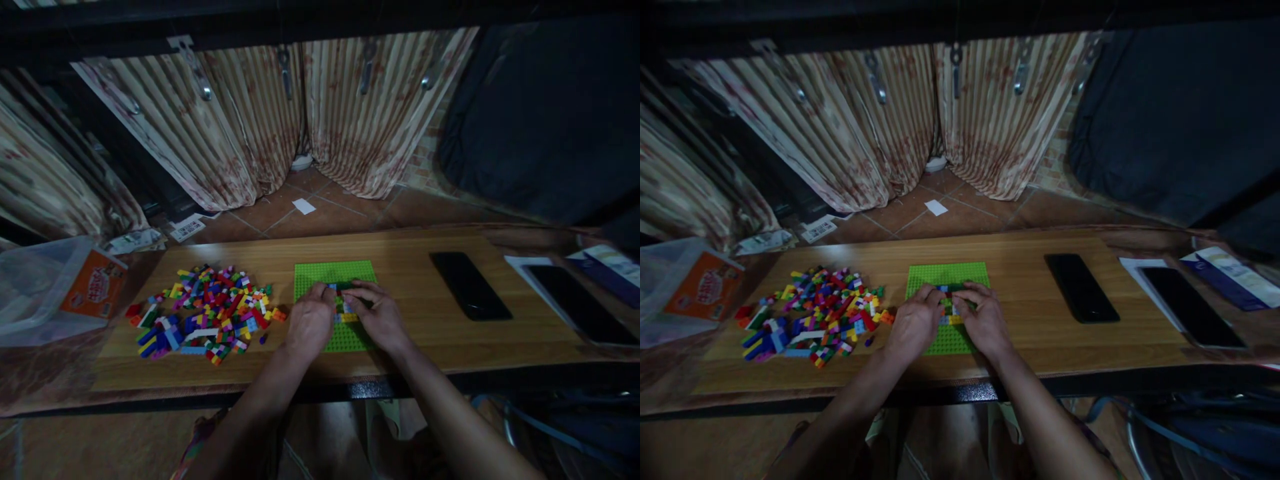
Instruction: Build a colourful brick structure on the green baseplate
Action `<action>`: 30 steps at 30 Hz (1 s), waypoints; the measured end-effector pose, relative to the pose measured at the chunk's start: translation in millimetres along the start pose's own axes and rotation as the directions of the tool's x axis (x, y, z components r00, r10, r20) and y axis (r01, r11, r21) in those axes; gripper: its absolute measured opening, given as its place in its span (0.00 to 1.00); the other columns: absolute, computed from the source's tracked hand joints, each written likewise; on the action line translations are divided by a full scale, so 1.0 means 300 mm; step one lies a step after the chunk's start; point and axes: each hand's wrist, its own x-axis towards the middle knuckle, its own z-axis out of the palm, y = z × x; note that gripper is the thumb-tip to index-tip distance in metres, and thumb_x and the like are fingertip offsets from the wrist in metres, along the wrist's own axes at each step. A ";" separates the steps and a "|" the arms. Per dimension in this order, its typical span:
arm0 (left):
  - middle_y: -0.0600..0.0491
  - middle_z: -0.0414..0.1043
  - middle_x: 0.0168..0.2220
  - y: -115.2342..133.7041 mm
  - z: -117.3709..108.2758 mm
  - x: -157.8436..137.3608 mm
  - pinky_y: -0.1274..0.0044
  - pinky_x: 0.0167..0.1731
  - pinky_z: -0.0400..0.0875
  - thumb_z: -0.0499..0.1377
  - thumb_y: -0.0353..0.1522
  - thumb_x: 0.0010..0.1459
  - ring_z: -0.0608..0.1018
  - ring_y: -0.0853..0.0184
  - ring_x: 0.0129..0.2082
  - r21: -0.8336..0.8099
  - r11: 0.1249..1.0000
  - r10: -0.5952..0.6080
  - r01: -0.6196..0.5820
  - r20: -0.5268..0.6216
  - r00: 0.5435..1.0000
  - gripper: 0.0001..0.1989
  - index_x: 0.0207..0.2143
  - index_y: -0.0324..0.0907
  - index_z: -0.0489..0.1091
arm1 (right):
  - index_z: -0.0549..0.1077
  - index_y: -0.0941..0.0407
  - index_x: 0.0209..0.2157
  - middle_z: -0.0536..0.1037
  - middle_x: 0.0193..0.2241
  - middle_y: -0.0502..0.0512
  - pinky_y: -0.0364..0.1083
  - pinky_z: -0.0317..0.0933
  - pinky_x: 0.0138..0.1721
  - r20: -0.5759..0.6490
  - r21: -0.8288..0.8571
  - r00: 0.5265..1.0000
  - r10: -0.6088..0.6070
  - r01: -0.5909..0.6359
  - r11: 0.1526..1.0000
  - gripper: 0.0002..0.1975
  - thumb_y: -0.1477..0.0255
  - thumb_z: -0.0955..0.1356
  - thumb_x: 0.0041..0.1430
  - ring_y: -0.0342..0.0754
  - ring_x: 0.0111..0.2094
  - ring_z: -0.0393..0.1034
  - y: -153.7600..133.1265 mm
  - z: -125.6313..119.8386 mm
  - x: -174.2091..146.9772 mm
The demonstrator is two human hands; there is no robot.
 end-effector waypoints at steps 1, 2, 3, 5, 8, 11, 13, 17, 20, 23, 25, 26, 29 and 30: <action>0.48 0.70 0.43 0.004 -0.003 0.002 0.72 0.42 0.72 0.49 0.27 0.64 0.75 0.63 0.41 0.024 1.000 0.004 -0.004 0.010 1.000 0.10 0.43 0.40 0.68 | 0.82 0.50 0.35 0.77 0.46 0.57 0.56 0.58 0.55 -0.011 0.010 1.000 0.003 -0.003 1.000 0.09 0.65 0.69 0.56 0.53 0.49 0.69 -0.002 -0.001 0.001; 0.48 0.70 0.43 0.009 -0.006 0.003 0.72 0.42 0.72 0.49 0.26 0.64 0.75 0.62 0.41 0.045 0.999 0.007 -0.008 0.016 1.000 0.10 0.43 0.40 0.68 | 0.82 0.50 0.34 0.77 0.45 0.57 0.56 0.59 0.55 -0.023 0.013 1.000 0.007 -0.007 1.000 0.08 0.65 0.69 0.56 0.53 0.49 0.69 -0.003 0.000 0.002; 0.48 0.70 0.43 0.014 -0.009 0.005 0.72 0.42 0.71 0.49 0.26 0.63 0.75 0.62 0.41 0.062 0.998 0.009 -0.010 0.020 1.000 0.10 0.43 0.40 0.68 | 0.82 0.51 0.33 0.77 0.45 0.57 0.56 0.59 0.55 -0.035 0.010 0.999 0.012 -0.011 1.000 0.08 0.66 0.69 0.55 0.53 0.49 0.69 -0.006 0.001 0.002; 0.47 0.70 0.42 0.024 -0.017 0.010 0.72 0.42 0.71 0.49 0.25 0.63 0.75 0.62 0.42 0.090 0.996 0.007 -0.010 0.035 0.999 0.11 0.43 0.39 0.68 | 0.81 0.51 0.31 0.77 0.44 0.57 0.56 0.59 0.55 -0.048 0.000 0.999 0.021 -0.021 1.000 0.06 0.68 0.70 0.54 0.53 0.49 0.69 -0.010 0.005 0.003; 0.47 0.71 0.43 0.034 -0.028 0.017 0.73 0.42 0.71 0.49 0.25 0.62 0.75 0.63 0.42 0.096 0.995 -0.014 0.008 0.067 0.998 0.11 0.42 0.39 0.69 | 0.81 0.51 0.29 0.77 0.44 0.56 0.55 0.59 0.54 -0.055 -0.011 0.998 0.036 -0.037 0.999 0.05 0.69 0.70 0.52 0.53 0.48 0.69 -0.019 0.011 0.003; 0.48 0.72 0.42 0.030 -0.029 0.024 0.75 0.41 0.71 0.50 0.25 0.62 0.76 0.65 0.40 0.028 0.999 -0.043 0.042 0.056 0.997 0.10 0.39 0.41 0.71 | 0.80 0.52 0.27 0.77 0.43 0.56 0.55 0.59 0.53 -0.072 -0.024 0.997 0.042 -0.043 0.999 0.04 0.70 0.70 0.51 0.53 0.47 0.69 -0.028 0.018 0.003; 0.50 0.73 0.39 0.017 -0.019 0.031 0.75 0.39 0.71 0.52 0.26 0.61 0.76 0.66 0.38 -0.075 0.994 -0.079 0.080 0.023 0.997 0.10 0.36 0.42 0.73 | 0.80 0.52 0.26 0.77 0.42 0.56 0.54 0.59 0.53 -0.083 -0.036 0.995 0.047 -0.050 0.998 0.04 0.71 0.70 0.50 0.53 0.46 0.70 -0.034 0.022 0.003; 0.54 0.75 0.33 -0.020 0.014 0.049 0.77 0.36 0.71 0.59 0.26 0.55 0.76 0.69 0.33 -0.404 0.895 -0.202 0.189 0.010 0.979 0.06 0.31 0.43 0.76 | 0.79 0.52 0.25 0.77 0.41 0.56 0.55 0.60 0.52 -0.094 -0.067 0.995 0.045 -0.051 0.996 0.04 0.72 0.70 0.49 0.53 0.46 0.69 -0.041 0.032 0.003; 0.56 0.76 0.30 -0.041 0.032 0.059 0.80 0.32 0.70 0.61 0.25 0.51 0.77 0.71 0.30 -0.576 0.773 -0.297 0.265 0.041 0.954 0.05 0.29 0.42 0.76 | 0.79 0.51 0.25 0.77 0.40 0.55 0.56 0.60 0.51 -0.120 -0.097 0.992 0.046 -0.057 0.994 0.04 0.72 0.70 0.48 0.53 0.46 0.69 -0.042 0.039 0.002; 0.56 0.76 0.29 -0.050 0.035 0.060 0.80 0.32 0.70 0.60 0.25 0.52 0.77 0.71 0.29 -0.641 0.726 -0.300 0.249 0.030 0.954 0.06 0.29 0.41 0.76 | 0.79 0.51 0.25 0.77 0.40 0.55 0.56 0.60 0.52 -0.124 -0.102 0.991 0.047 -0.060 0.993 0.04 0.72 0.70 0.48 0.54 0.46 0.69 -0.039 0.038 0.004; 0.55 0.76 0.28 -0.051 0.032 0.059 0.80 0.32 0.70 0.58 0.26 0.54 0.77 0.71 0.29 -0.652 0.721 -0.285 0.234 0.028 0.958 0.07 0.29 0.41 0.76 | 0.79 0.51 0.26 0.77 0.40 0.55 0.55 0.60 0.52 -0.104 -0.081 0.994 0.039 -0.047 0.996 0.05 0.71 0.69 0.50 0.53 0.46 0.70 -0.035 0.034 0.008; 0.55 0.76 0.28 -0.050 0.030 0.058 0.80 0.32 0.70 0.58 0.26 0.55 0.77 0.71 0.29 -0.650 0.723 -0.285 0.234 0.028 0.958 0.07 0.29 0.41 0.76 | 0.79 0.51 0.26 0.77 0.40 0.55 0.55 0.60 0.51 -0.094 -0.070 0.995 0.035 -0.042 0.997 0.05 0.71 0.69 0.50 0.53 0.45 0.70 -0.033 0.032 0.010; 0.55 0.76 0.28 -0.043 0.031 0.059 0.80 0.33 0.71 0.58 0.26 0.54 0.77 0.71 0.30 -0.629 0.736 -0.311 0.250 0.014 0.950 0.07 0.28 0.41 0.76 | 0.79 0.52 0.27 0.77 0.39 0.56 0.55 0.61 0.51 -0.084 -0.060 0.996 0.034 -0.039 0.997 0.06 0.71 0.68 0.51 0.52 0.44 0.71 -0.027 0.029 0.017; 0.55 0.76 0.28 -0.040 0.033 0.060 0.79 0.34 0.71 0.58 0.26 0.54 0.77 0.71 0.30 -0.621 0.740 -0.324 0.259 0.007 0.946 0.07 0.28 0.41 0.76 | 0.79 0.52 0.27 0.77 0.39 0.56 0.55 0.61 0.51 -0.089 -0.065 0.995 0.037 -0.043 0.997 0.06 0.71 0.68 0.51 0.52 0.44 0.71 -0.026 0.029 0.018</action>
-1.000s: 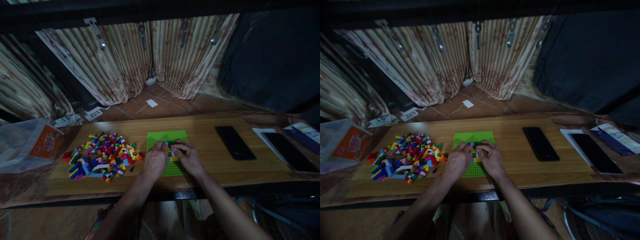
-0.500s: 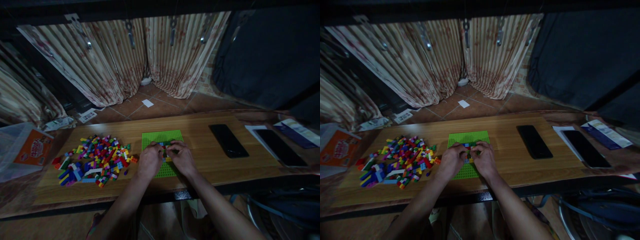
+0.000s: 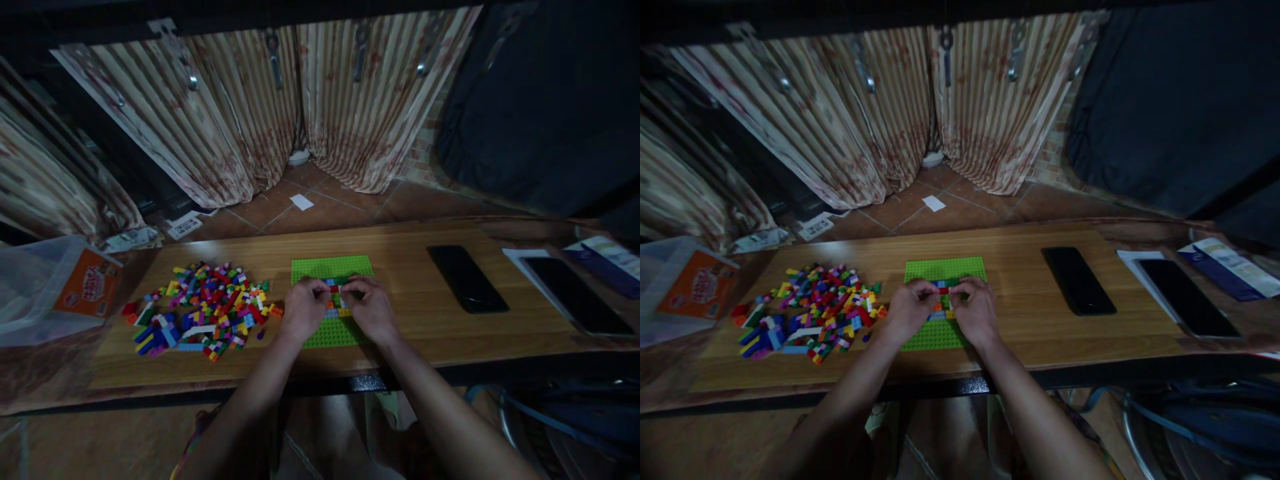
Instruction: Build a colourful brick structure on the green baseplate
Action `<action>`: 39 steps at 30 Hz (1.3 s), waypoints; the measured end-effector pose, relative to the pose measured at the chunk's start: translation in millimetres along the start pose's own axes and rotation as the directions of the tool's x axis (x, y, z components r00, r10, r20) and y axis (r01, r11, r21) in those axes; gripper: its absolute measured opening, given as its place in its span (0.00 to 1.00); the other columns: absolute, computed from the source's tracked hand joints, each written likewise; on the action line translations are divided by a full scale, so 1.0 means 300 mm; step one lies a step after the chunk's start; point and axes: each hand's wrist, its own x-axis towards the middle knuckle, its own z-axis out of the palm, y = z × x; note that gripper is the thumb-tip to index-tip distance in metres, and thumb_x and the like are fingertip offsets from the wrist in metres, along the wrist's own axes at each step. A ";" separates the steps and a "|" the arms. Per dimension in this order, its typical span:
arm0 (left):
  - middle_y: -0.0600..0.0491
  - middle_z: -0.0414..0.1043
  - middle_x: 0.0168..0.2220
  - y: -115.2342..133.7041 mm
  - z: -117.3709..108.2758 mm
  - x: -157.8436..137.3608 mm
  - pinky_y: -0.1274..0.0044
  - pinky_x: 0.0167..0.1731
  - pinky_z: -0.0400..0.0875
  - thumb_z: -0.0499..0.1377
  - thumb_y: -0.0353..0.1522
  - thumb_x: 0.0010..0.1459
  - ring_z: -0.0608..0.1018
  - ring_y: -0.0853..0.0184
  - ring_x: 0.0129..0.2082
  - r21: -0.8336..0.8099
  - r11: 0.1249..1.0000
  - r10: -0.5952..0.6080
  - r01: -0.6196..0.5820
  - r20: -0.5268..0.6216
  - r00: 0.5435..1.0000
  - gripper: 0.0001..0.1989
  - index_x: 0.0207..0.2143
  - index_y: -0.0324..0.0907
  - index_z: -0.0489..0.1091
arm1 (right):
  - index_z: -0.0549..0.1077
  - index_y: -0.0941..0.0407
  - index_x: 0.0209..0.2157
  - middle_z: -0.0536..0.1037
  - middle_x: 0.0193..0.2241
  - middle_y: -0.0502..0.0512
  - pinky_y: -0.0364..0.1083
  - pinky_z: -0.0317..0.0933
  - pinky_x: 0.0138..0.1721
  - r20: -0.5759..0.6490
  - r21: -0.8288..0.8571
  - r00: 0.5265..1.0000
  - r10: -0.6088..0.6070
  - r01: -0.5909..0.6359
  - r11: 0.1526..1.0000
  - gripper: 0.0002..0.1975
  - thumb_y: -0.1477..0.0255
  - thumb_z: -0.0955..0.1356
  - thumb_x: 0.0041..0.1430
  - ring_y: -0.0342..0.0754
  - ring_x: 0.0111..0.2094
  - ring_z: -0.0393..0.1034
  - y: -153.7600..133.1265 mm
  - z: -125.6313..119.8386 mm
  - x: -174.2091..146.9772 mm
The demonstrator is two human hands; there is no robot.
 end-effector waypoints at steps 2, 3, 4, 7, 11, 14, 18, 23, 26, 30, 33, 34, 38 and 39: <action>0.54 0.77 0.29 0.001 0.006 0.000 0.79 0.34 0.71 0.58 0.26 0.54 0.77 0.71 0.30 0.017 1.000 -0.006 0.007 -0.018 1.000 0.07 0.28 0.40 0.76 | 0.79 0.52 0.26 0.77 0.39 0.56 0.55 0.60 0.51 -0.011 -0.009 1.000 0.005 -0.005 1.000 0.05 0.71 0.69 0.51 0.53 0.44 0.71 0.001 0.002 0.000; 0.54 0.77 0.29 0.000 0.008 0.000 0.79 0.34 0.71 0.58 0.26 0.54 0.77 0.71 0.30 0.023 1.000 -0.005 0.005 -0.022 1.000 0.07 0.28 0.40 0.76 | 0.79 0.52 0.26 0.77 0.39 0.56 0.55 0.60 0.51 -0.015 -0.010 1.000 0.004 -0.004 1.000 0.05 0.71 0.69 0.51 0.52 0.44 0.71 0.001 0.003 0.000; 0.54 0.77 0.29 0.000 0.010 0.000 0.79 0.34 0.70 0.58 0.26 0.54 0.77 0.71 0.30 0.028 1.000 0.000 0.000 -0.024 1.000 0.07 0.28 0.40 0.76 | 0.79 0.52 0.26 0.77 0.39 0.56 0.55 0.60 0.52 -0.019 -0.007 1.000 0.003 -0.003 1.000 0.05 0.70 0.69 0.51 0.52 0.44 0.71 0.002 0.004 -0.001; 0.54 0.76 0.29 -0.002 0.012 0.000 0.79 0.33 0.70 0.58 0.26 0.54 0.77 0.71 0.30 0.038 0.999 0.017 -0.017 -0.025 1.000 0.06 0.28 0.41 0.76 | 0.79 0.51 0.27 0.77 0.39 0.55 0.55 0.61 0.51 -0.019 0.007 1.000 0.000 0.000 1.000 0.05 0.69 0.69 0.51 0.52 0.44 0.71 0.005 0.003 -0.002; 0.54 0.76 0.29 0.003 0.010 -0.001 0.79 0.33 0.70 0.58 0.26 0.54 0.76 0.71 0.30 0.064 0.998 0.007 -0.006 -0.018 1.000 0.07 0.28 0.41 0.76 | 0.79 0.51 0.26 0.77 0.39 0.55 0.55 0.61 0.51 -0.004 0.010 1.000 0.001 -0.001 1.000 0.05 0.69 0.69 0.50 0.53 0.43 0.71 0.008 0.001 -0.002; 0.54 0.76 0.29 0.006 0.010 -0.002 0.79 0.33 0.70 0.58 0.26 0.54 0.76 0.71 0.30 0.080 0.997 -0.003 0.004 -0.020 1.000 0.07 0.28 0.41 0.76 | 0.79 0.51 0.26 0.77 0.39 0.55 0.55 0.61 0.50 -0.006 0.001 1.000 0.002 -0.002 1.000 0.05 0.70 0.69 0.49 0.52 0.43 0.71 0.009 0.003 -0.001; 0.54 0.76 0.29 0.010 0.011 -0.003 0.79 0.33 0.69 0.58 0.27 0.54 0.76 0.71 0.30 0.099 0.995 0.000 0.002 -0.025 1.000 0.07 0.28 0.41 0.76 | 0.79 0.52 0.26 0.77 0.39 0.56 0.55 0.61 0.50 -0.013 -0.005 1.000 0.005 -0.005 1.000 0.06 0.70 0.69 0.49 0.52 0.43 0.71 0.009 0.011 -0.001; 0.54 0.77 0.29 0.041 0.007 -0.005 0.78 0.34 0.70 0.59 0.25 0.53 0.77 0.69 0.31 0.119 0.990 -0.068 0.071 -0.028 0.997 0.07 0.27 0.42 0.76 | 0.80 0.52 0.26 0.77 0.39 0.57 0.55 0.62 0.51 -0.032 -0.015 0.999 0.024 -0.025 1.000 0.06 0.71 0.69 0.49 0.53 0.43 0.70 0.012 0.018 -0.002; 0.52 0.77 0.31 0.057 0.007 -0.003 0.76 0.37 0.71 0.59 0.23 0.51 0.78 0.67 0.33 0.132 0.987 -0.089 0.095 -0.047 0.995 0.07 0.29 0.41 0.76 | 0.80 0.52 0.26 0.77 0.39 0.57 0.55 0.62 0.50 -0.029 -0.003 0.999 0.023 -0.023 1.000 0.06 0.71 0.69 0.49 0.53 0.43 0.70 0.019 0.020 0.000; 0.53 0.77 0.32 0.058 0.011 0.001 0.75 0.40 0.72 0.59 0.22 0.50 0.78 0.67 0.35 0.142 0.984 -0.097 0.103 -0.050 0.994 0.08 0.29 0.42 0.75 | 0.79 0.52 0.26 0.77 0.38 0.57 0.56 0.62 0.50 -0.025 0.004 1.000 0.014 -0.014 1.000 0.05 0.70 0.69 0.48 0.53 0.43 0.70 0.029 0.025 0.001; 0.53 0.77 0.32 0.054 0.017 -0.002 0.75 0.39 0.72 0.58 0.22 0.49 0.77 0.67 0.35 0.155 0.983 -0.092 0.100 -0.057 0.994 0.08 0.28 0.42 0.74 | 0.79 0.52 0.25 0.76 0.38 0.57 0.56 0.62 0.50 -0.040 -0.004 0.999 0.011 -0.011 1.000 0.05 0.69 0.69 0.47 0.54 0.43 0.70 0.033 0.028 0.000; 0.52 0.76 0.32 0.053 0.019 -0.003 0.75 0.39 0.72 0.58 0.22 0.49 0.77 0.67 0.35 0.159 0.983 -0.089 0.097 -0.059 0.994 0.08 0.28 0.42 0.74 | 0.79 0.52 0.25 0.76 0.38 0.57 0.56 0.62 0.50 -0.043 -0.008 0.999 0.007 -0.008 1.000 0.05 0.68 0.69 0.47 0.54 0.43 0.70 0.034 0.029 0.000; 0.52 0.76 0.32 0.043 0.023 -0.008 0.75 0.39 0.72 0.58 0.23 0.50 0.77 0.67 0.34 0.148 0.984 -0.089 0.095 -0.050 0.995 0.08 0.29 0.42 0.75 | 0.79 0.53 0.25 0.76 0.39 0.59 0.58 0.61 0.50 -0.022 -0.029 1.000 -0.010 0.010 1.000 0.07 0.66 0.69 0.48 0.55 0.43 0.70 0.042 0.027 0.002; 0.52 0.76 0.33 0.040 0.022 -0.010 0.75 0.39 0.72 0.58 0.23 0.50 0.77 0.67 0.35 0.142 0.986 -0.081 0.087 -0.045 0.996 0.08 0.29 0.42 0.75 | 0.79 0.54 0.26 0.76 0.39 0.59 0.59 0.60 0.51 -0.015 -0.035 1.000 -0.014 0.013 0.999 0.08 0.66 0.69 0.48 0.56 0.43 0.70 0.043 0.025 0.003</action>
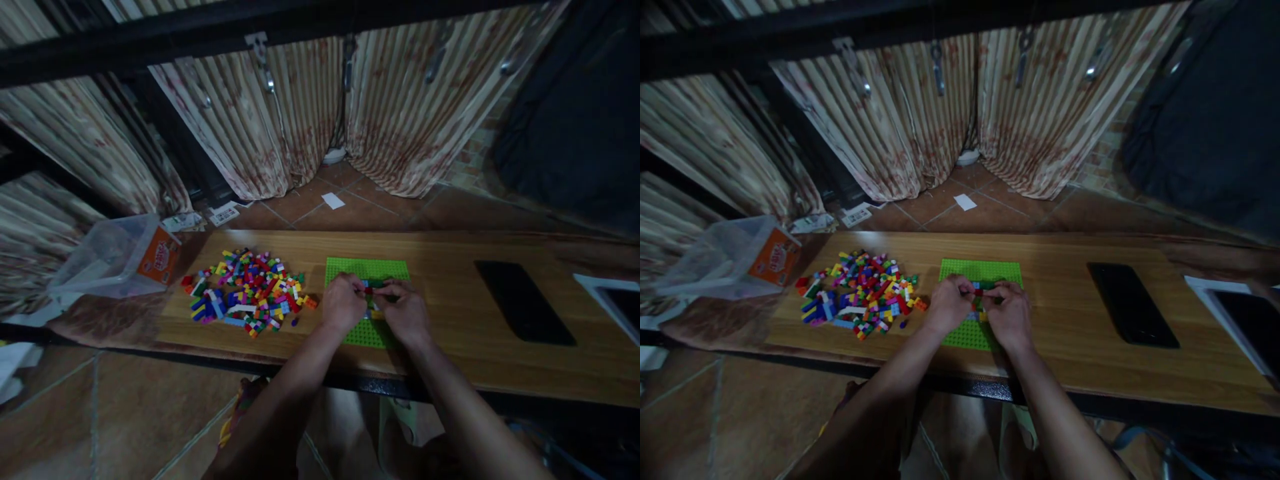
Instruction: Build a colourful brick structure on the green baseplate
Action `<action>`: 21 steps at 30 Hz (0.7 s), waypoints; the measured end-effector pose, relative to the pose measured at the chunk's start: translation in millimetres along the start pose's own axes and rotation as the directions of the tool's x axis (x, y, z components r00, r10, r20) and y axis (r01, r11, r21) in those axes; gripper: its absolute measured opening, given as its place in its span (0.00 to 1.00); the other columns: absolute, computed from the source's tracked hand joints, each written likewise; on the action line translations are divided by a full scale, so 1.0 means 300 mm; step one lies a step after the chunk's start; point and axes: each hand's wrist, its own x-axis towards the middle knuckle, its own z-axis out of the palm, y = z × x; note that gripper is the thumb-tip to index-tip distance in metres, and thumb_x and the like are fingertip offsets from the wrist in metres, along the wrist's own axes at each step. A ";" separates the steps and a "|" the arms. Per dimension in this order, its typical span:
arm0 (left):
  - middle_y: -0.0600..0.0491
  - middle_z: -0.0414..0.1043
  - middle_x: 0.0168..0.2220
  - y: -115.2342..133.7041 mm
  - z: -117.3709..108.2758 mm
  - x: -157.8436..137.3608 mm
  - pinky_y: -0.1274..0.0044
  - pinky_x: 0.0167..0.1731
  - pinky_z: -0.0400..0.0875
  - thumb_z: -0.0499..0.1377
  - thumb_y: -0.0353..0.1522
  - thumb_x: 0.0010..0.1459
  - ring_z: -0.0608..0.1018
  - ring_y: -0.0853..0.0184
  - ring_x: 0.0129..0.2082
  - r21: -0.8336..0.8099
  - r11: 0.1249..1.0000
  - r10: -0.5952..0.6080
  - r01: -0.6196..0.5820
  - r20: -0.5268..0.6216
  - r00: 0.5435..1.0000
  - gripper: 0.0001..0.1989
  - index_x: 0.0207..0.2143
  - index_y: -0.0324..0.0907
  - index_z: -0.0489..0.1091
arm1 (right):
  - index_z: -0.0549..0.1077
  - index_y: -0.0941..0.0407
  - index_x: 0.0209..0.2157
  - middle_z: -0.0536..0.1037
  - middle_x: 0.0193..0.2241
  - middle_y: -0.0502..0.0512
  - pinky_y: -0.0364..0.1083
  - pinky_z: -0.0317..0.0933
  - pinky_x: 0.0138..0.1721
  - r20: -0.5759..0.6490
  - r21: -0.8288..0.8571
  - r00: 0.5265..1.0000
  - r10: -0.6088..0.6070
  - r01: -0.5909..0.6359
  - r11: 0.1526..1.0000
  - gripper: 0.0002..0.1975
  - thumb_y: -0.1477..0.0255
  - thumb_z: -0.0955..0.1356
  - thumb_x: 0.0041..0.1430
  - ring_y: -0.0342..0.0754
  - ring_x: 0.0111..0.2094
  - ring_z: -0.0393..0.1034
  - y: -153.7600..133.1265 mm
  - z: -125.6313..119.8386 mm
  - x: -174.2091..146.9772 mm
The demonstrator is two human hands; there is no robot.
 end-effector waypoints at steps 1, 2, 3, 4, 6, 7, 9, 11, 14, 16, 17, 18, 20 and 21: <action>0.52 0.76 0.33 -0.003 -0.002 -0.002 0.75 0.40 0.72 0.58 0.23 0.51 0.77 0.67 0.35 -0.007 1.000 0.012 -0.012 0.004 1.000 0.08 0.30 0.42 0.75 | 0.79 0.54 0.26 0.76 0.39 0.60 0.59 0.60 0.51 0.004 -0.005 1.000 -0.003 0.003 1.000 0.09 0.65 0.68 0.48 0.56 0.43 0.70 0.001 -0.002 0.000; 0.52 0.77 0.33 -0.006 -0.005 -0.005 0.75 0.40 0.72 0.58 0.24 0.52 0.77 0.67 0.35 -0.018 0.999 0.027 -0.027 0.010 1.000 0.08 0.31 0.42 0.76 | 0.79 0.54 0.27 0.76 0.39 0.60 0.59 0.60 0.50 0.008 -0.012 1.000 -0.005 0.005 1.000 0.10 0.65 0.68 0.48 0.56 0.43 0.70 0.000 -0.004 0.001; 0.52 0.77 0.34 -0.008 -0.011 -0.010 0.75 0.41 0.72 0.58 0.24 0.53 0.77 0.67 0.35 -0.034 0.999 0.040 -0.040 0.016 0.999 0.08 0.32 0.42 0.76 | 0.79 0.54 0.27 0.76 0.39 0.60 0.59 0.60 0.50 0.010 -0.020 1.000 -0.010 0.010 1.000 0.10 0.64 0.68 0.49 0.56 0.43 0.70 -0.002 -0.006 0.000; 0.52 0.77 0.34 -0.008 -0.019 -0.014 0.75 0.41 0.72 0.58 0.25 0.54 0.77 0.67 0.35 -0.056 0.997 0.052 -0.051 0.024 0.998 0.08 0.33 0.42 0.76 | 0.79 0.54 0.27 0.76 0.39 0.60 0.58 0.60 0.50 0.013 -0.029 1.000 -0.015 0.015 0.999 0.11 0.63 0.68 0.49 0.56 0.43 0.70 -0.006 -0.009 0.000; 0.53 0.78 0.34 -0.008 -0.041 -0.025 0.76 0.41 0.73 0.57 0.26 0.56 0.77 0.68 0.35 -0.108 0.992 0.070 -0.066 0.029 0.997 0.09 0.36 0.42 0.76 | 0.79 0.54 0.28 0.77 0.38 0.60 0.58 0.61 0.49 0.019 -0.055 1.000 -0.024 0.025 0.998 0.12 0.62 0.67 0.50 0.56 0.42 0.71 -0.016 -0.016 -0.002; 0.53 0.78 0.34 -0.007 -0.055 -0.031 0.76 0.41 0.73 0.56 0.26 0.56 0.78 0.68 0.35 -0.129 0.989 0.074 -0.070 0.023 0.997 0.09 0.36 0.42 0.76 | 0.79 0.54 0.28 0.77 0.37 0.59 0.57 0.61 0.48 0.021 -0.069 0.999 -0.028 0.029 0.997 0.13 0.61 0.66 0.51 0.56 0.41 0.71 -0.023 -0.020 -0.002; 0.53 0.78 0.35 -0.010 -0.088 -0.038 0.77 0.42 0.72 0.55 0.27 0.58 0.78 0.68 0.35 -0.145 0.987 0.072 -0.072 -0.005 0.997 0.10 0.37 0.42 0.76 | 0.78 0.54 0.28 0.78 0.35 0.58 0.56 0.62 0.46 0.011 -0.091 0.999 -0.030 0.031 0.995 0.13 0.61 0.65 0.53 0.55 0.39 0.71 -0.039 -0.027 -0.002; 0.53 0.78 0.36 -0.022 -0.125 -0.040 0.77 0.42 0.72 0.55 0.27 0.58 0.78 0.68 0.36 -0.133 0.989 0.066 -0.072 -0.049 0.997 0.11 0.38 0.43 0.77 | 0.78 0.54 0.29 0.78 0.35 0.58 0.54 0.63 0.44 -0.005 -0.096 1.000 -0.020 0.020 0.995 0.14 0.60 0.65 0.54 0.54 0.38 0.71 -0.055 -0.031 -0.004; 0.52 0.79 0.38 -0.062 -0.188 -0.030 0.76 0.43 0.72 0.55 0.27 0.59 0.78 0.66 0.38 -0.084 0.995 0.052 -0.063 -0.123 0.991 0.11 0.39 0.42 0.77 | 0.78 0.54 0.31 0.79 0.37 0.58 0.53 0.63 0.43 -0.025 -0.083 0.999 -0.024 0.022 0.996 0.14 0.59 0.65 0.55 0.55 0.40 0.72 -0.081 -0.027 -0.012; 0.51 0.79 0.38 -0.100 -0.239 -0.020 0.76 0.44 0.71 0.55 0.26 0.58 0.78 0.66 0.40 -0.040 0.999 0.027 -0.035 -0.169 0.985 0.11 0.39 0.41 0.77 | 0.78 0.53 0.31 0.79 0.37 0.58 0.53 0.63 0.45 -0.029 -0.067 0.998 -0.056 0.054 0.996 0.14 0.59 0.66 0.55 0.55 0.41 0.72 -0.100 -0.017 -0.021; 0.51 0.79 0.38 -0.121 -0.266 -0.016 0.76 0.44 0.71 0.55 0.26 0.58 0.78 0.66 0.40 -0.017 1.000 0.011 -0.015 -0.183 0.983 0.12 0.39 0.41 0.77 | 0.77 0.53 0.31 0.79 0.37 0.58 0.54 0.62 0.46 -0.029 -0.056 0.997 -0.073 0.072 0.996 0.14 0.59 0.66 0.55 0.55 0.41 0.72 -0.110 -0.010 -0.027; 0.51 0.79 0.38 -0.143 -0.295 -0.014 0.77 0.45 0.71 0.54 0.25 0.58 0.78 0.66 0.41 0.003 1.000 -0.011 0.011 -0.191 0.981 0.12 0.39 0.41 0.77 | 0.77 0.53 0.31 0.79 0.37 0.57 0.54 0.62 0.47 -0.025 -0.043 0.996 -0.087 0.086 0.995 0.14 0.59 0.66 0.56 0.54 0.42 0.72 -0.120 -0.003 -0.032; 0.50 0.80 0.39 -0.192 -0.353 -0.017 0.77 0.45 0.71 0.54 0.24 0.57 0.79 0.66 0.41 0.049 0.997 -0.056 0.067 -0.190 0.980 0.13 0.40 0.41 0.77 | 0.77 0.53 0.31 0.79 0.37 0.57 0.54 0.62 0.48 -0.017 -0.018 0.995 -0.099 0.098 0.995 0.13 0.60 0.66 0.56 0.54 0.41 0.72 -0.138 0.011 -0.040; 0.50 0.80 0.39 -0.218 -0.380 -0.022 0.76 0.45 0.71 0.54 0.24 0.56 0.79 0.66 0.40 0.077 0.993 -0.078 0.094 -0.184 0.980 0.14 0.40 0.40 0.77 | 0.77 0.53 0.31 0.79 0.37 0.57 0.54 0.62 0.48 -0.012 -0.005 0.995 -0.101 0.101 0.995 0.13 0.60 0.66 0.56 0.54 0.41 0.72 -0.145 0.018 -0.044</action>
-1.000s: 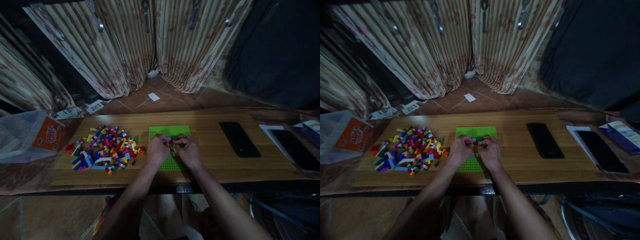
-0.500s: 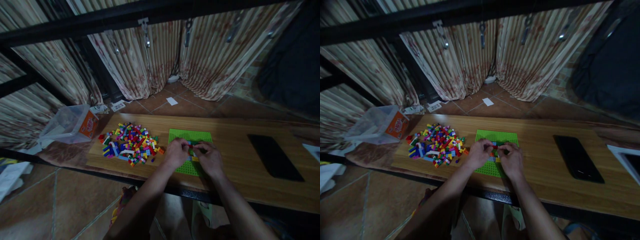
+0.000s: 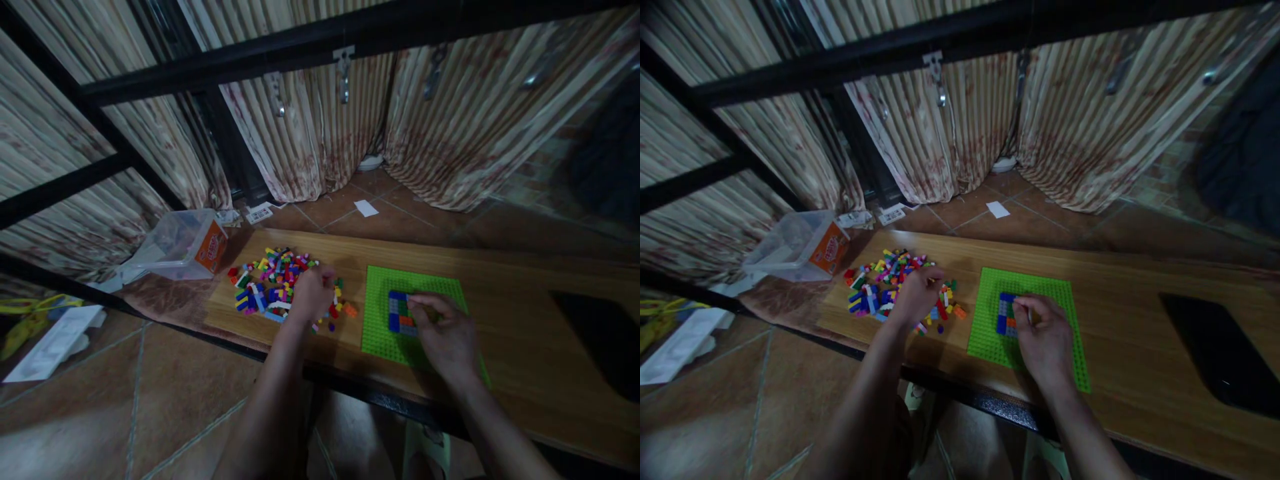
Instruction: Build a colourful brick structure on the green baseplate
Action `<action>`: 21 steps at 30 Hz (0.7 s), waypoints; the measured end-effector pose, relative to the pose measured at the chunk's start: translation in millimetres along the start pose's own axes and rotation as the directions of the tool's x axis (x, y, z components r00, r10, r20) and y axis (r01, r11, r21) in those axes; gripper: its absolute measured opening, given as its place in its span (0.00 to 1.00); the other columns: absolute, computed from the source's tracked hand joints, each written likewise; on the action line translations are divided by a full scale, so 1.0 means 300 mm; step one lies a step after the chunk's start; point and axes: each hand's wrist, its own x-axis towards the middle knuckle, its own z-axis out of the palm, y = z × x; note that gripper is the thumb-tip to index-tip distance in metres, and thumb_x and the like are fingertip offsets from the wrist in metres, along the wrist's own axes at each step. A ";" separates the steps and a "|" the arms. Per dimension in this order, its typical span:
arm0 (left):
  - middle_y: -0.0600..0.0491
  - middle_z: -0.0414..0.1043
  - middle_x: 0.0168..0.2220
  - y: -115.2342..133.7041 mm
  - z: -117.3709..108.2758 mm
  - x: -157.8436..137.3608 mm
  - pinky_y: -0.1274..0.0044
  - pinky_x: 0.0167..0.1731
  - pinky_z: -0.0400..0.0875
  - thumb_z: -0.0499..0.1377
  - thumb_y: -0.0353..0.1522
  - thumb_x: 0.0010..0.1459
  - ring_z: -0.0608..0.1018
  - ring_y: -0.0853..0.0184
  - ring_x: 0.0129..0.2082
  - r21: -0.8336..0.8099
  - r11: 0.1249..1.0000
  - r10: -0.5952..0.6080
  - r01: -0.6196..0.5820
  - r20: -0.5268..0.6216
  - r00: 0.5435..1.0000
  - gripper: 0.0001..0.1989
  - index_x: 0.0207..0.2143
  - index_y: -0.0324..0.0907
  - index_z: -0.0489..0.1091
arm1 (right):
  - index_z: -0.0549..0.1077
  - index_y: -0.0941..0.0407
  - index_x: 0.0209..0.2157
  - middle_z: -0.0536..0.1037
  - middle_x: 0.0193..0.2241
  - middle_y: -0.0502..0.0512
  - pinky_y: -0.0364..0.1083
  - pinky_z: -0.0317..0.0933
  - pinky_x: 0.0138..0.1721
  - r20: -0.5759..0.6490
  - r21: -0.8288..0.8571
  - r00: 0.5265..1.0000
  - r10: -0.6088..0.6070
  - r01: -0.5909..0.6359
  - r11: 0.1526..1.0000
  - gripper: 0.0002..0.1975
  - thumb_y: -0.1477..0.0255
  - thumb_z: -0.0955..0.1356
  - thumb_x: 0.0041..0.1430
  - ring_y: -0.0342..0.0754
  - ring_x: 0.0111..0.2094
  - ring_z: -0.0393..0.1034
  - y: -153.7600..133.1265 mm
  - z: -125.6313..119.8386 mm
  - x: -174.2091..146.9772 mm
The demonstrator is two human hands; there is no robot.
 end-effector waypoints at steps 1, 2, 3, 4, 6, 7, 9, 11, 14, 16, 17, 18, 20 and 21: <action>0.50 0.80 0.39 -0.028 -0.023 0.000 0.76 0.45 0.71 0.55 0.23 0.55 0.79 0.65 0.40 0.037 0.999 -0.012 0.011 0.013 1.000 0.13 0.39 0.40 0.77 | 0.77 0.53 0.31 0.79 0.36 0.57 0.54 0.62 0.47 0.005 0.013 1.000 -0.003 0.003 1.000 0.13 0.60 0.66 0.56 0.54 0.41 0.72 -0.006 0.006 -0.002; 0.49 0.80 0.39 -0.055 -0.044 -0.002 0.76 0.45 0.71 0.56 0.23 0.54 0.79 0.65 0.40 0.070 0.997 -0.026 0.023 0.032 0.999 0.13 0.39 0.40 0.77 | 0.77 0.53 0.31 0.79 0.36 0.56 0.54 0.62 0.47 0.010 0.025 1.000 -0.004 0.004 1.000 0.12 0.61 0.66 0.56 0.53 0.40 0.72 -0.011 0.012 -0.003; 0.49 0.80 0.39 -0.078 -0.060 -0.005 0.76 0.44 0.71 0.58 0.24 0.52 0.80 0.64 0.40 0.095 0.995 -0.039 0.033 0.061 0.997 0.12 0.39 0.39 0.77 | 0.78 0.53 0.31 0.78 0.36 0.56 0.54 0.62 0.47 0.017 0.037 1.000 -0.007 0.006 0.999 0.12 0.61 0.66 0.56 0.53 0.40 0.72 -0.014 0.017 -0.003; 0.49 0.80 0.38 -0.098 -0.073 -0.009 0.76 0.43 0.71 0.59 0.24 0.51 0.80 0.64 0.39 0.121 0.992 -0.052 0.043 0.077 0.996 0.12 0.38 0.39 0.77 | 0.78 0.54 0.31 0.78 0.35 0.56 0.54 0.62 0.46 0.023 0.047 1.000 -0.010 0.009 0.999 0.12 0.61 0.66 0.56 0.53 0.40 0.72 -0.017 0.021 -0.004; 0.49 0.80 0.37 -0.119 -0.087 -0.018 0.76 0.43 0.71 0.61 0.27 0.51 0.80 0.63 0.39 0.184 0.982 -0.070 0.053 0.090 0.993 0.10 0.38 0.40 0.77 | 0.77 0.54 0.31 0.78 0.35 0.55 0.53 0.62 0.46 0.029 0.060 0.999 -0.017 0.015 0.998 0.11 0.62 0.67 0.56 0.52 0.40 0.72 -0.020 0.027 -0.005; 0.49 0.80 0.37 -0.119 -0.089 -0.022 0.76 0.43 0.71 0.62 0.29 0.52 0.80 0.63 0.40 0.225 0.973 -0.074 0.052 0.092 0.993 0.10 0.38 0.40 0.77 | 0.77 0.54 0.31 0.78 0.35 0.55 0.53 0.62 0.46 0.029 0.065 0.999 -0.020 0.018 0.998 0.11 0.62 0.67 0.57 0.52 0.40 0.72 -0.021 0.029 -0.005; 0.49 0.80 0.36 -0.106 -0.086 -0.031 0.75 0.44 0.70 0.62 0.32 0.52 0.80 0.61 0.41 0.314 0.949 -0.080 0.043 0.105 0.991 0.10 0.38 0.41 0.78 | 0.77 0.54 0.31 0.78 0.35 0.55 0.52 0.63 0.45 0.026 0.074 0.999 -0.024 0.022 0.997 0.11 0.62 0.67 0.57 0.51 0.39 0.72 -0.022 0.032 -0.007; 0.49 0.80 0.36 -0.082 -0.080 -0.038 0.74 0.45 0.70 0.61 0.32 0.54 0.79 0.60 0.41 0.389 0.921 -0.090 0.037 0.119 0.989 0.10 0.39 0.42 0.78 | 0.77 0.54 0.31 0.78 0.35 0.55 0.52 0.63 0.45 0.022 0.084 1.000 -0.022 0.020 0.996 0.11 0.63 0.67 0.57 0.51 0.39 0.72 -0.023 0.034 -0.007; 0.48 0.80 0.37 -0.056 -0.074 -0.044 0.74 0.44 0.69 0.57 0.30 0.56 0.79 0.60 0.42 0.439 0.898 -0.089 0.022 0.132 0.987 0.10 0.37 0.42 0.78 | 0.77 0.54 0.31 0.78 0.35 0.55 0.52 0.63 0.45 0.015 0.097 1.000 -0.013 0.012 0.995 0.10 0.63 0.67 0.57 0.51 0.39 0.72 -0.019 0.030 -0.003; 0.48 0.79 0.36 -0.053 -0.076 -0.042 0.74 0.43 0.69 0.56 0.30 0.57 0.79 0.61 0.41 0.444 0.896 -0.079 0.012 0.132 0.988 0.10 0.37 0.42 0.78 | 0.77 0.54 0.31 0.78 0.36 0.55 0.51 0.63 0.45 -0.002 0.093 1.000 -0.010 0.010 0.996 0.10 0.63 0.67 0.56 0.51 0.40 0.72 -0.014 0.019 0.005; 0.48 0.79 0.35 -0.056 -0.078 -0.040 0.75 0.43 0.69 0.56 0.31 0.57 0.79 0.61 0.41 0.439 0.899 -0.075 0.014 0.123 0.990 0.10 0.37 0.41 0.78 | 0.77 0.54 0.30 0.78 0.35 0.55 0.51 0.63 0.45 -0.016 0.087 1.000 -0.010 0.011 0.996 0.10 0.63 0.67 0.56 0.51 0.40 0.72 -0.011 0.011 0.010; 0.48 0.79 0.35 -0.060 -0.081 -0.037 0.75 0.42 0.69 0.57 0.31 0.57 0.79 0.61 0.40 0.425 0.905 -0.072 0.020 0.108 0.992 0.10 0.37 0.41 0.77 | 0.77 0.54 0.30 0.79 0.35 0.55 0.51 0.63 0.45 -0.034 0.082 0.999 -0.008 0.011 0.997 0.10 0.63 0.67 0.56 0.51 0.40 0.72 -0.006 0.000 0.016; 0.48 0.79 0.33 -0.071 -0.087 -0.029 0.76 0.41 0.69 0.58 0.32 0.56 0.79 0.62 0.38 0.369 0.929 -0.062 0.030 0.075 0.995 0.10 0.36 0.40 0.77 | 0.77 0.54 0.30 0.79 0.34 0.54 0.51 0.63 0.44 -0.074 0.076 0.997 0.005 0.001 0.997 0.10 0.63 0.68 0.56 0.51 0.39 0.73 0.004 -0.023 0.029; 0.49 0.79 0.33 -0.075 -0.089 -0.024 0.76 0.40 0.68 0.58 0.33 0.55 0.79 0.62 0.37 0.328 0.944 -0.054 0.030 0.065 0.996 0.10 0.36 0.39 0.77 | 0.78 0.54 0.30 0.79 0.34 0.54 0.51 0.63 0.44 -0.092 0.081 0.996 0.017 -0.010 0.997 0.10 0.63 0.68 0.56 0.51 0.39 0.73 0.011 -0.036 0.035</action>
